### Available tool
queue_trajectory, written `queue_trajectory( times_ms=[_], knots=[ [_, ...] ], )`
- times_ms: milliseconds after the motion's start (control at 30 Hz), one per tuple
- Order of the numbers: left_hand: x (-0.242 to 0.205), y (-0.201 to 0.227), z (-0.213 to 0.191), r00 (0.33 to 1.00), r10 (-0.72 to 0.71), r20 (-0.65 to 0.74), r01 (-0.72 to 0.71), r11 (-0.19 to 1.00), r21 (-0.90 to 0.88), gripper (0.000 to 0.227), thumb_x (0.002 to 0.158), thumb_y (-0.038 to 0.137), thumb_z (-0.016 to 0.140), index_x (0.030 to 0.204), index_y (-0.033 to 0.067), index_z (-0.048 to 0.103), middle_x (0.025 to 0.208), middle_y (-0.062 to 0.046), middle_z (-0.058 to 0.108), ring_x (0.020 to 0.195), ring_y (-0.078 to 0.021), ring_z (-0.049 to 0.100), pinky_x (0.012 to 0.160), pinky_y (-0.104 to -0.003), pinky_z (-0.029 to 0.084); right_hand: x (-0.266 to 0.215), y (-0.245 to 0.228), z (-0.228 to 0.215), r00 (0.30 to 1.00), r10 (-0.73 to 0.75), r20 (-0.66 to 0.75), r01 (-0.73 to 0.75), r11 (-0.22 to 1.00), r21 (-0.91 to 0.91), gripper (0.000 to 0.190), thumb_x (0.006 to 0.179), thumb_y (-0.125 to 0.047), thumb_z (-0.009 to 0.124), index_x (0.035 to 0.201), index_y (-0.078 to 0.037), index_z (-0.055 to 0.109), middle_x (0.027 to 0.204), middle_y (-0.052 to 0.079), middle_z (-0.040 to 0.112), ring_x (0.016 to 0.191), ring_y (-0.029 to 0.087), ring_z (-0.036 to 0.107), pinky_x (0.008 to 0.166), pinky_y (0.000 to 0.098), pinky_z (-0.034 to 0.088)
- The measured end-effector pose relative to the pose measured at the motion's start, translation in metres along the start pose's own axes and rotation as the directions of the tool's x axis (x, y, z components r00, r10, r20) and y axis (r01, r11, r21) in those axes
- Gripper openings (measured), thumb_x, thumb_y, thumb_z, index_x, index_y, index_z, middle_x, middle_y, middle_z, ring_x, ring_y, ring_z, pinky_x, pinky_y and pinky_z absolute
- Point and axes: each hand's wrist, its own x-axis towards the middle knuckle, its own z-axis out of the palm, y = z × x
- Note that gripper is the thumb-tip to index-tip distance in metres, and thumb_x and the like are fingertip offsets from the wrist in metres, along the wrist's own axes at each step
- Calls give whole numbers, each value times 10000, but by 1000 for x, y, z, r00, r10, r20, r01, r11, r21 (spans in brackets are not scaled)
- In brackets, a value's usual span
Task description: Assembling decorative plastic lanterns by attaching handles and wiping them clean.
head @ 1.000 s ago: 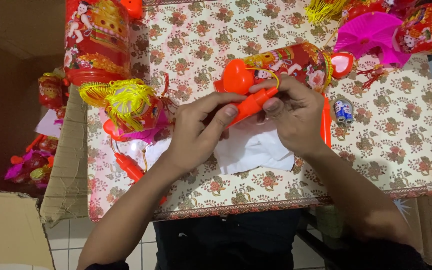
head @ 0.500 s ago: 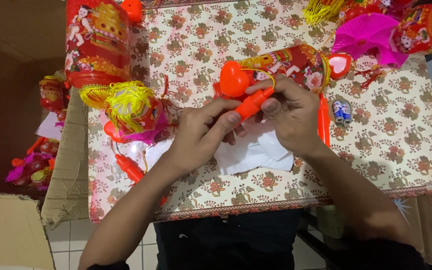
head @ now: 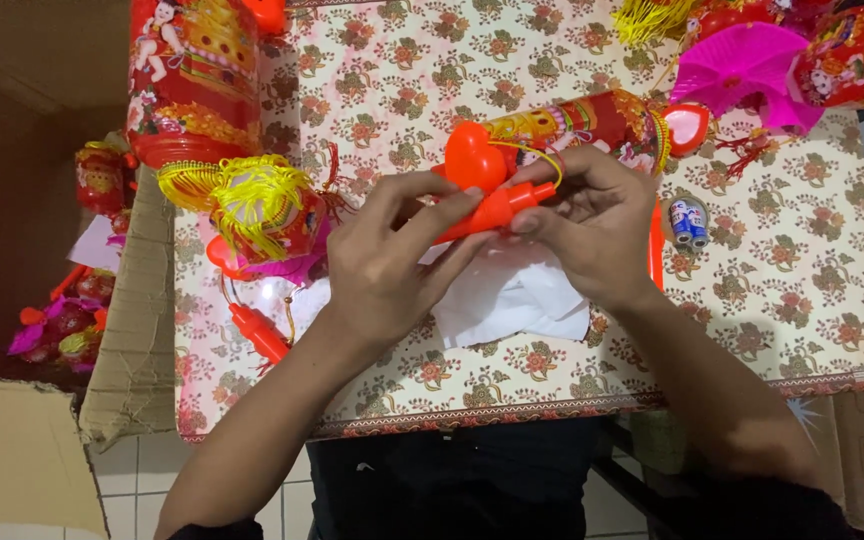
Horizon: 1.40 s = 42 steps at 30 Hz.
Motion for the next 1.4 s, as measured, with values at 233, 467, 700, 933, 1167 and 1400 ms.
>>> queue_trajectory(
  times_ms=[233,467,700,933,1167,1400],
  knots=[
    [-1,-9,-1,964,-178,200,233,926,-298,223,974,189,692,1097,14,756,792,-170,719,558,-231,686,469,-319,537,-3,1,0,998,7,-67,-2,996,87,432,872,-149,791,1135,140,609,915,198,683,770,176,713,657,304,658],
    [3,-20,-20,981,22,192,116,729,-675,161,1061,241,637,1187,147,676,1239,-44,707,1224,-228,703,1375,-606,308,1,-14,6,980,190,-61,-172,958,228,407,946,-309,748,1138,27,622,1064,175,709,768,193,723,571,270,643],
    [6,-22,-27,988,96,118,13,719,-695,178,1071,199,667,1249,191,659,1318,-8,674,1319,-219,646,1392,-591,353,7,-29,13,955,297,-12,-297,955,11,289,958,-202,700,1148,12,666,1080,140,720,869,189,729,679,262,670],
    [6,-22,-23,996,72,58,-19,773,-634,185,1036,263,687,1203,183,678,1248,-50,693,1205,-213,683,1355,-621,382,3,-24,14,949,-177,259,310,662,-683,395,944,-80,826,1248,98,647,1009,229,740,695,183,689,610,261,596],
    [7,-13,-20,998,23,55,17,766,-643,165,991,170,711,1102,51,688,1145,-126,719,1127,-266,711,1230,-528,500,5,-61,39,826,553,107,-234,510,-828,502,884,-431,741,1260,-163,545,977,33,788,809,219,797,658,383,628],
    [6,-21,-27,998,27,-60,-59,768,-638,134,988,56,711,1106,43,649,1017,-124,724,921,-238,734,853,-352,653,-10,-16,27,868,55,494,437,390,-811,194,1032,-276,716,1059,-97,645,734,49,663,534,159,628,432,298,514]
  ],
)
